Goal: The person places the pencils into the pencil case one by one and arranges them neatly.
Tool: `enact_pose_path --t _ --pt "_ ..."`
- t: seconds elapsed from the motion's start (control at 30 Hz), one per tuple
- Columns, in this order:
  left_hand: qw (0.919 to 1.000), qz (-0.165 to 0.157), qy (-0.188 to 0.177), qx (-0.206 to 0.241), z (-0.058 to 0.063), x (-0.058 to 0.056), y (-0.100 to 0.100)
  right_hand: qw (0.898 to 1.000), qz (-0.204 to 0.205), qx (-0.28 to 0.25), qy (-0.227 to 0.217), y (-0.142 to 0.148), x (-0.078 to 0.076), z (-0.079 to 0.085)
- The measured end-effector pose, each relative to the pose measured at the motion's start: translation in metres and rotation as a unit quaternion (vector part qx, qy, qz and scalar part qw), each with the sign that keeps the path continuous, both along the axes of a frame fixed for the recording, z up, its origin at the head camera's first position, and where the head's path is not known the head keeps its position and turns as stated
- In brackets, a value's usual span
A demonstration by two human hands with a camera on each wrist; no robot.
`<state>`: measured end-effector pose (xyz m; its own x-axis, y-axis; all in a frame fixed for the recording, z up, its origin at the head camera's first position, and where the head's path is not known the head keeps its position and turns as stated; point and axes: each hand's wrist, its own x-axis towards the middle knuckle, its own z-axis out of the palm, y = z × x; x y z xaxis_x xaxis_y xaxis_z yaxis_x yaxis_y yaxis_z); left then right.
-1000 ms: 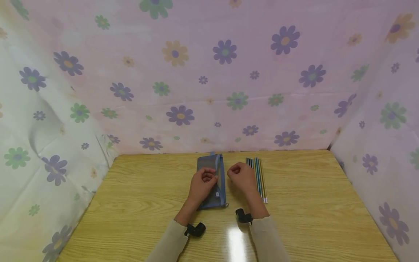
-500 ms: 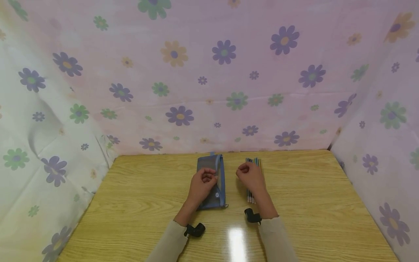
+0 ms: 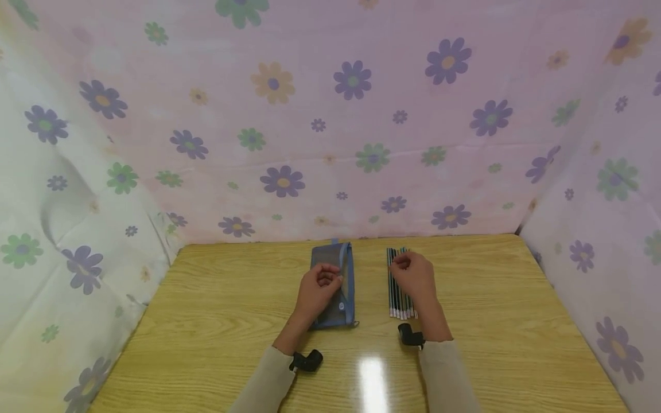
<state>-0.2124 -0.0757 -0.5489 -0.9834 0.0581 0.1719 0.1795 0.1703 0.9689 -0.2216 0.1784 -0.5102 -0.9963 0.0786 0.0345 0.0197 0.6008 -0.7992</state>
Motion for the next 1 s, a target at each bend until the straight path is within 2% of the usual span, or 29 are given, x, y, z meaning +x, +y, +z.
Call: enact_pose_path --t 0.17,0.33,0.47,0.57,0.77,1.0 --pt "0.9999 0.004 -0.007 -0.006 0.005 0.001 0.002 1.0 -0.017 0.011 -0.001 0.009 0.0 -0.001" --pt "1.0 -0.006 0.002 0.004 0.023 0.01 0.002 0.999 -0.026 0.021 -0.006 0.017 0.0 -0.002" --pt "0.9998 -0.009 0.01 0.013 0.03 0.015 0.002 0.999 -0.035 0.034 -0.017 0.022 0.0 -0.003" --pt "0.9999 -0.007 0.004 0.012 0.027 0.012 0.001 0.998 -0.04 0.045 -0.02 0.024 0.0 -0.003" --pt "1.0 -0.009 -0.001 -0.003 0.004 0.0 -0.001 0.997 -0.05 0.055 -0.025 0.028 0.003 -0.001" --pt "0.9999 -0.009 0.002 0.003 -0.003 -0.003 -0.003 0.995 -0.048 0.074 -0.052 0.034 0.006 0.0"
